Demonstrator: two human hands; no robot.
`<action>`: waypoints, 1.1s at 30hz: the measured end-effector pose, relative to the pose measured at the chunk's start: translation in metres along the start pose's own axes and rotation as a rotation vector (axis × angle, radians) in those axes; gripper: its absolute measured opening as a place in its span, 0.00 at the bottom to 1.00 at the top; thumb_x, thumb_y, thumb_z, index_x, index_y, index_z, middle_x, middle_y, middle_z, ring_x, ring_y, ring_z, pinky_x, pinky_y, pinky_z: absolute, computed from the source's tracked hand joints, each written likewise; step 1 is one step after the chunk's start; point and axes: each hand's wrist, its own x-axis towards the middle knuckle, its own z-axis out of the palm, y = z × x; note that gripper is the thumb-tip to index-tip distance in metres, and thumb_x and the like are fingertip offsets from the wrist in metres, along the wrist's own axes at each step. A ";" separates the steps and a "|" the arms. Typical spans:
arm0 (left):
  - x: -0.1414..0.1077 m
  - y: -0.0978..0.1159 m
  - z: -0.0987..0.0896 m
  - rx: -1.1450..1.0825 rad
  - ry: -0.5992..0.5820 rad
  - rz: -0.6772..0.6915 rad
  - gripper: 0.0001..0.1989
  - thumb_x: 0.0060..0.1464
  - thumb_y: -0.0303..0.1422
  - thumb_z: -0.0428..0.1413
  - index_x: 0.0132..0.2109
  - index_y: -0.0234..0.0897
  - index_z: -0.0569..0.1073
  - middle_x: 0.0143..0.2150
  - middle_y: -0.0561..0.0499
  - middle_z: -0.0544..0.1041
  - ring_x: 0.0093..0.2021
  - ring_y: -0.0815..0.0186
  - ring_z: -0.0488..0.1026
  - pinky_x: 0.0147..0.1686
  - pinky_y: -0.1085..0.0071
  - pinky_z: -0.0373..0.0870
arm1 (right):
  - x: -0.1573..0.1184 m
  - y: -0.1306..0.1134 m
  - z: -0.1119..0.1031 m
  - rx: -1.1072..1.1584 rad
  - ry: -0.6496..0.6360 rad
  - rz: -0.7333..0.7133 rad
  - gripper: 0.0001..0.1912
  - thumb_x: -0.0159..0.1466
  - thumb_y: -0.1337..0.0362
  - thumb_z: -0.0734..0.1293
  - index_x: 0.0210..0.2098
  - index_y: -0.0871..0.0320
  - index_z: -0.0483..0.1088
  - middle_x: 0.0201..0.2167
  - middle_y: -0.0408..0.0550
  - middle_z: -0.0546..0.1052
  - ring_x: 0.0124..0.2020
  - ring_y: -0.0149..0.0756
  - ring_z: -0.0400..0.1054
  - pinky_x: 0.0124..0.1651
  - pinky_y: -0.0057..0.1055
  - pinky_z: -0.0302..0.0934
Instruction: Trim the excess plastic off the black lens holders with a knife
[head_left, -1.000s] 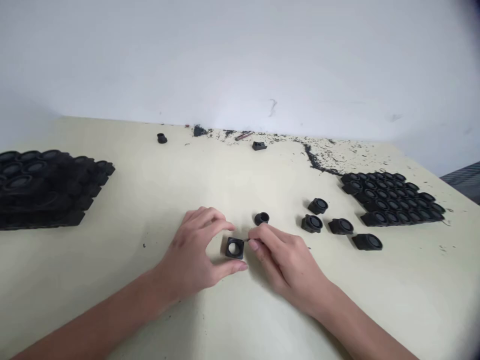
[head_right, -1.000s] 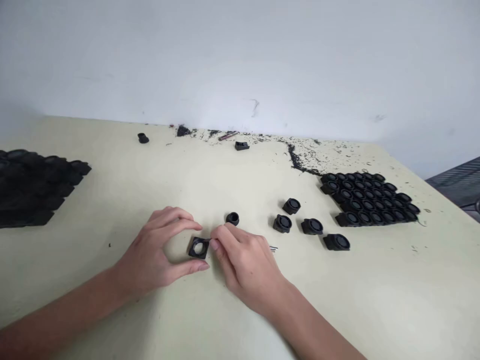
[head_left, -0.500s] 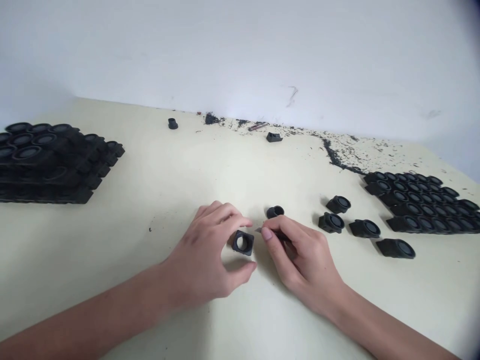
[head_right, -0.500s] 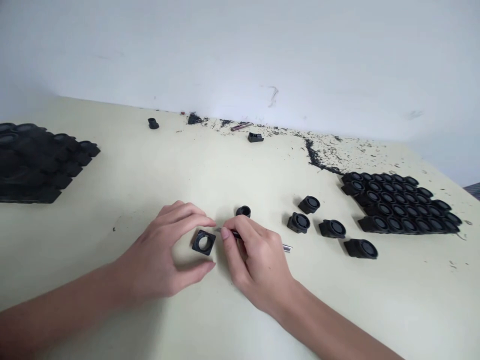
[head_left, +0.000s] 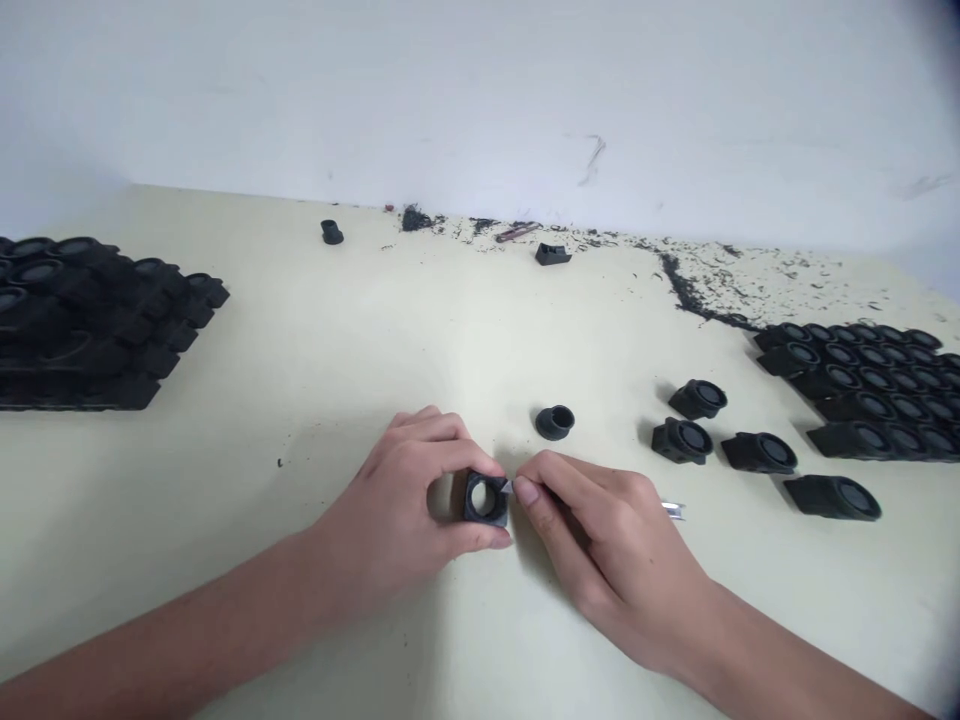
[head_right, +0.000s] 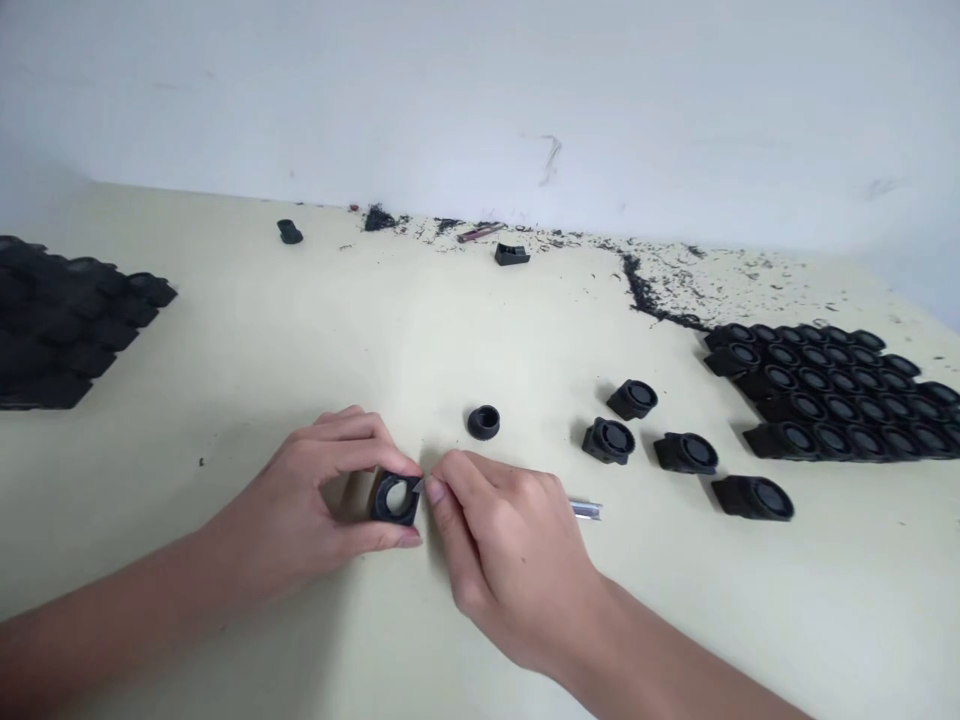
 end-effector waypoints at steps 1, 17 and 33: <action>0.000 0.000 0.000 0.000 0.001 -0.005 0.14 0.44 0.36 0.70 0.38 0.47 0.76 0.34 0.61 0.72 0.39 0.70 0.68 0.51 0.62 0.62 | 0.000 0.000 0.000 -0.006 0.004 -0.003 0.13 0.71 0.65 0.57 0.30 0.59 0.65 0.22 0.40 0.64 0.22 0.25 0.53 0.25 0.30 0.46; 0.000 0.002 0.001 0.006 0.012 -0.013 0.13 0.42 0.34 0.71 0.35 0.43 0.76 0.33 0.58 0.73 0.39 0.67 0.68 0.49 0.62 0.61 | 0.000 -0.001 -0.005 0.093 -0.100 -0.040 0.13 0.71 0.66 0.58 0.30 0.59 0.66 0.22 0.41 0.63 0.22 0.25 0.55 0.26 0.30 0.49; -0.001 -0.001 0.003 0.000 -0.001 -0.027 0.16 0.40 0.36 0.72 0.37 0.45 0.77 0.34 0.59 0.73 0.40 0.67 0.69 0.50 0.61 0.61 | -0.006 0.002 0.002 -0.113 0.078 -0.176 0.05 0.68 0.72 0.61 0.34 0.59 0.65 0.23 0.42 0.62 0.23 0.25 0.51 0.25 0.29 0.46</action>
